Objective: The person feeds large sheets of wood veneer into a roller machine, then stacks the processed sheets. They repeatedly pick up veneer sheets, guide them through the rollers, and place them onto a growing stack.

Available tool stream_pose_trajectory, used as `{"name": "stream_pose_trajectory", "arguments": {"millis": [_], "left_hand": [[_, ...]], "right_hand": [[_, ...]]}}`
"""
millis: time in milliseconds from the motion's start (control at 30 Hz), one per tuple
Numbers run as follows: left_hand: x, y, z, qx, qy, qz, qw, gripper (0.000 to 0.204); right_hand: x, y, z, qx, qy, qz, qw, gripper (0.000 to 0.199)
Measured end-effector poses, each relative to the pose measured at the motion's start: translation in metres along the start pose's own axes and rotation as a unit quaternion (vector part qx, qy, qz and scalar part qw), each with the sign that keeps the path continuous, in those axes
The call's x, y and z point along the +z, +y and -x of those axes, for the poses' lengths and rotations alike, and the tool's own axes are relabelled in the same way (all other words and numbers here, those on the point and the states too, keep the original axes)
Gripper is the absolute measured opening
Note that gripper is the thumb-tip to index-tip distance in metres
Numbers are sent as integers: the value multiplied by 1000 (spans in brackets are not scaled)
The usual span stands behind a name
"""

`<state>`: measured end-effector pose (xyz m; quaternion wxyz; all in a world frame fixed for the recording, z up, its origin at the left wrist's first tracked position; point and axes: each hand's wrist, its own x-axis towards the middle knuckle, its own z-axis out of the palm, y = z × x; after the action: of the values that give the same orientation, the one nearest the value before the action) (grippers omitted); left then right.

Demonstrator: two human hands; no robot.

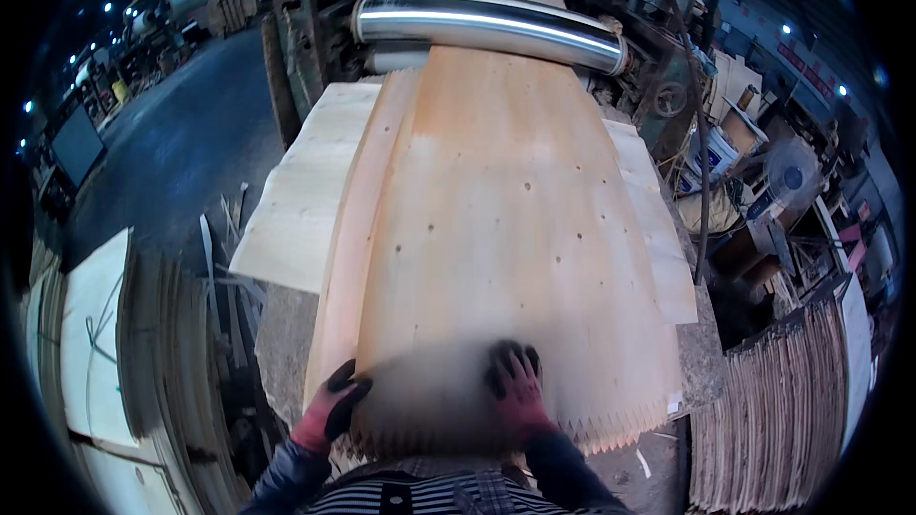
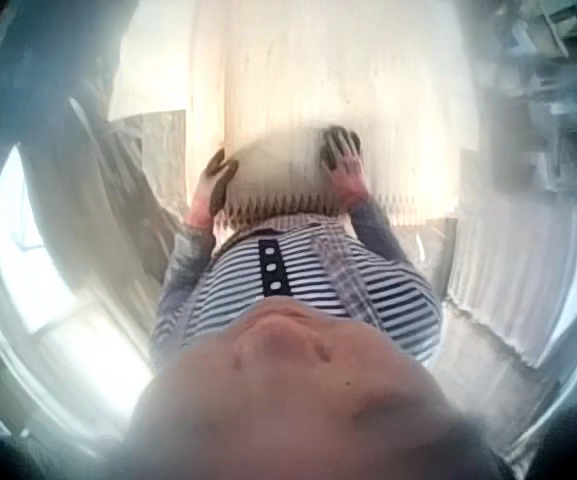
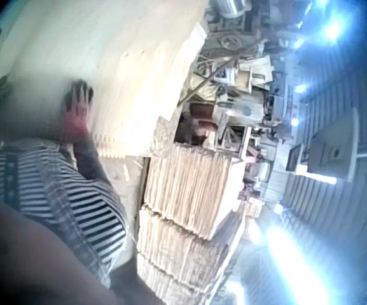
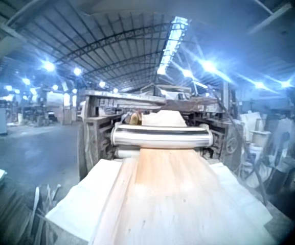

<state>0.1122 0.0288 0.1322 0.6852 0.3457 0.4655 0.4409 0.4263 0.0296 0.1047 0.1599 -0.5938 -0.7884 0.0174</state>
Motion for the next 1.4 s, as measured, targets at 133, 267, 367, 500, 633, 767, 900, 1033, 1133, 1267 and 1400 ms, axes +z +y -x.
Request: {"name": "stream_pose_trajectory", "arguments": {"millis": [133, 267, 367, 500, 633, 767, 900, 1033, 1133, 1267, 1400], "left_hand": [[35, 34, -2, 255, -194, -442, 838, 34], [82, 100, 60, 54, -213, -290, 932, 36], [60, 101, 100, 17, -255, -191, 948, 38], [2, 18, 78, -23, -120, 98, 988, 36], [-33, -45, 39, 155, -104, -357, 915, 43], [-9, -55, 43, 254, 120, -523, 805, 55], [15, 3, 65, 113, 140, -471, 864, 51], [8, 2, 62, 55, 147, -313, 937, 47], [-4, -16, 51, 76, 144, -247, 955, 44], [-24, -27, 46, 48, 126, -240, 961, 46], [-29, -23, 49, 15, 109, -129, 986, 40]], "right_hand": [[-10, -12, 99, 30, -97, -6, 995, 71], [-37, -20, 143, 34, 127, -87, 987, 61], [-83, -33, 163, 53, 217, -24, 975, 42], [-125, -61, 137, 4, 232, 2, 973, 37], [-144, -62, 71, -29, 142, 28, 989, 43], [-103, -21, -9, -9, 175, 20, 984, 49], [-51, 26, -97, -30, 193, 21, 980, 46], [-20, 55, -174, 13, 182, -8, 983, 41], [10, 61, -199, 59, 180, 79, 979, 44], [15, 30, -168, -9, 128, 45, 991, 49], [-7, -3, -56, -10, 9, -61, 998, 50]]}}
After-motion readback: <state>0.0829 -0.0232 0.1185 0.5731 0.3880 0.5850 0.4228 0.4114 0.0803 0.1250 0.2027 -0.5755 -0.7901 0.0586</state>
